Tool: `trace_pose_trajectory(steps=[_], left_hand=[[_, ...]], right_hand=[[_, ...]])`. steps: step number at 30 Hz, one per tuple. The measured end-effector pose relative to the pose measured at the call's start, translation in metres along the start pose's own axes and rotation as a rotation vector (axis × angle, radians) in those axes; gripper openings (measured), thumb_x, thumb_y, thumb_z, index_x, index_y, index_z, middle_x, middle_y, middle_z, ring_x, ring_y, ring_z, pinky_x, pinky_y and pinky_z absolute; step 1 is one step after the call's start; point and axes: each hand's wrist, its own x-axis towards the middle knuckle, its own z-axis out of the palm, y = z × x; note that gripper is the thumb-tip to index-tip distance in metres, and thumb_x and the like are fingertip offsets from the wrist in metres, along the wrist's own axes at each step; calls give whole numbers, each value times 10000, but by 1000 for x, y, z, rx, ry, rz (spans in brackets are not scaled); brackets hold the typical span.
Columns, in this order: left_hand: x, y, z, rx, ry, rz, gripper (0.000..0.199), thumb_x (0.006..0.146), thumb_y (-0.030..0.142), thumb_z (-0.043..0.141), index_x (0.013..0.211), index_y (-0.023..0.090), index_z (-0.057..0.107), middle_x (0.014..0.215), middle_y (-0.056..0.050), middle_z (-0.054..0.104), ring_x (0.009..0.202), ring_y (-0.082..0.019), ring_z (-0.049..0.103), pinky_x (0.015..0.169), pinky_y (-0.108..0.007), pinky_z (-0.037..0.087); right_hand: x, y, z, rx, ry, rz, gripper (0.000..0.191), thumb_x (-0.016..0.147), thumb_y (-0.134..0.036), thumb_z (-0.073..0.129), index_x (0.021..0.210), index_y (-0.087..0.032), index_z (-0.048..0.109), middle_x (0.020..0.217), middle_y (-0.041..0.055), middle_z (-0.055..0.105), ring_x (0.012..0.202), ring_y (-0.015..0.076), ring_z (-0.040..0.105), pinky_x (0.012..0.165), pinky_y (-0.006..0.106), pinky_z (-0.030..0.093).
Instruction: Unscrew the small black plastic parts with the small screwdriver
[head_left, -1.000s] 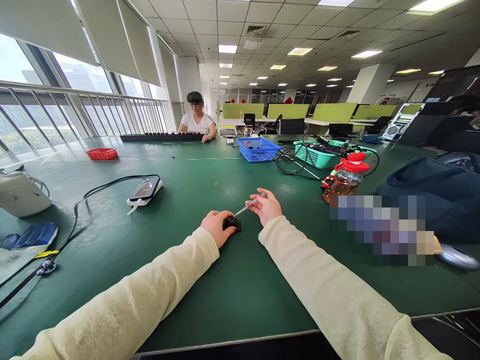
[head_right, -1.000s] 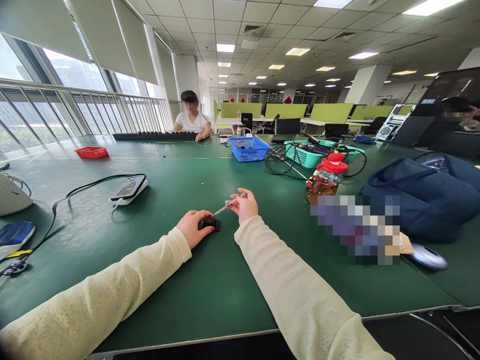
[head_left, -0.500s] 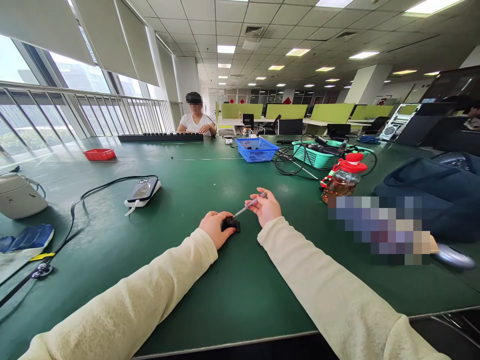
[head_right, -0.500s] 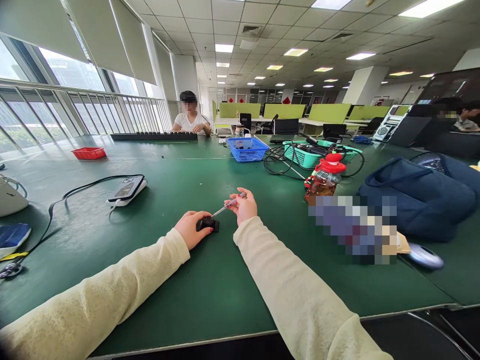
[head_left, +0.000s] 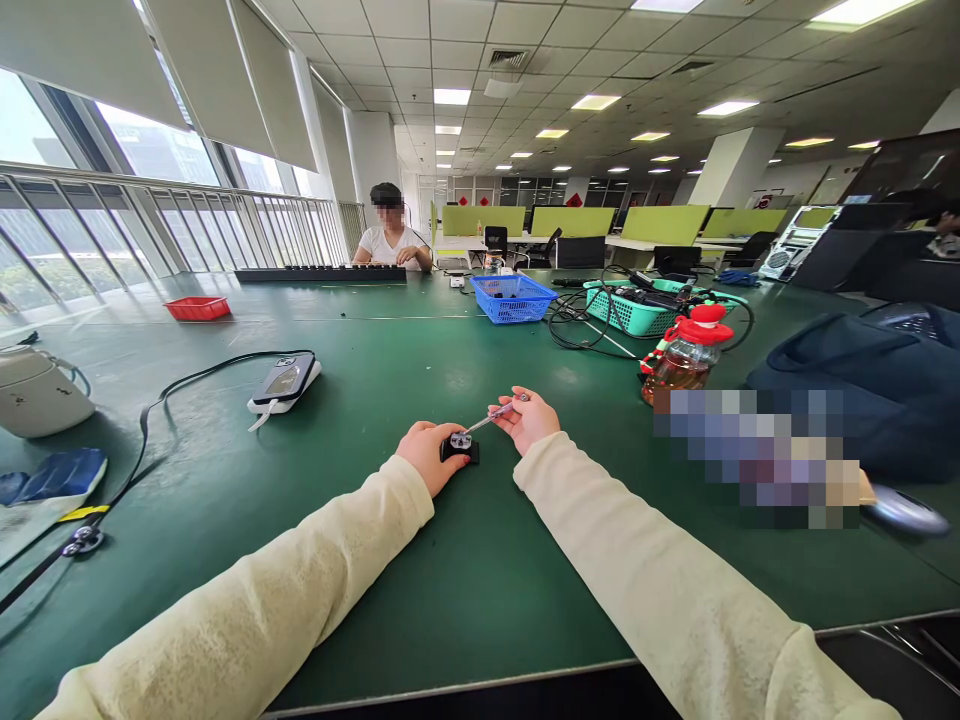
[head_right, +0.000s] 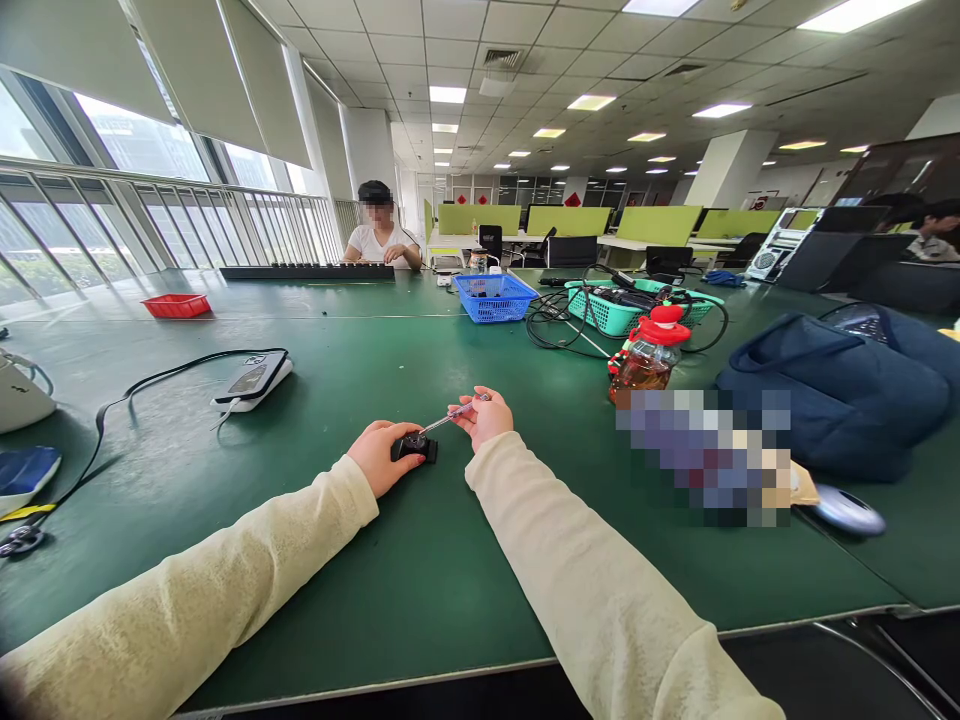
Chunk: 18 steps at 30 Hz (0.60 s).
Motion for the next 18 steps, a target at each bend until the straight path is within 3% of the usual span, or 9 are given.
trace_pose_trajectory(steps=[8, 11, 15, 18], left_hand=[[0, 0, -1, -3, -8, -5, 415, 738, 287, 676, 1152, 286, 654, 1068, -44, 687, 1160, -256, 527, 1014, -376, 448], [1, -1, 0, 11, -10, -2, 409, 756, 256, 654, 1164, 284, 651, 1079, -43, 688, 1160, -249, 527, 1021, -373, 442], [1, -4, 0, 7, -3, 5, 392, 786, 337, 637, 1173, 275, 649, 1073, -51, 693, 1167, -258, 518, 1012, -391, 448], [1, -3, -1, 14, -10, 19, 422, 767, 329, 654, 1184, 259, 646, 1090, -49, 695, 1164, -260, 518, 1029, -393, 435]], right_hand=[[-2, -1, 2, -60, -45, 7, 165, 787, -84, 556, 868, -212, 488, 615, -41, 592, 523, 149, 666, 541, 309, 571], [-4, -1, 4, -115, -109, -21, 173, 759, -118, 592, 886, -202, 510, 604, -46, 581, 479, 141, 635, 515, 302, 550], [-7, -1, 5, -214, -235, -53, 188, 746, -174, 598, 920, -199, 532, 590, -56, 569, 432, 120, 580, 467, 275, 499], [-7, -3, 5, -179, -257, -102, 216, 746, -208, 604, 951, -200, 534, 604, -59, 571, 436, 105, 563, 472, 265, 492]])
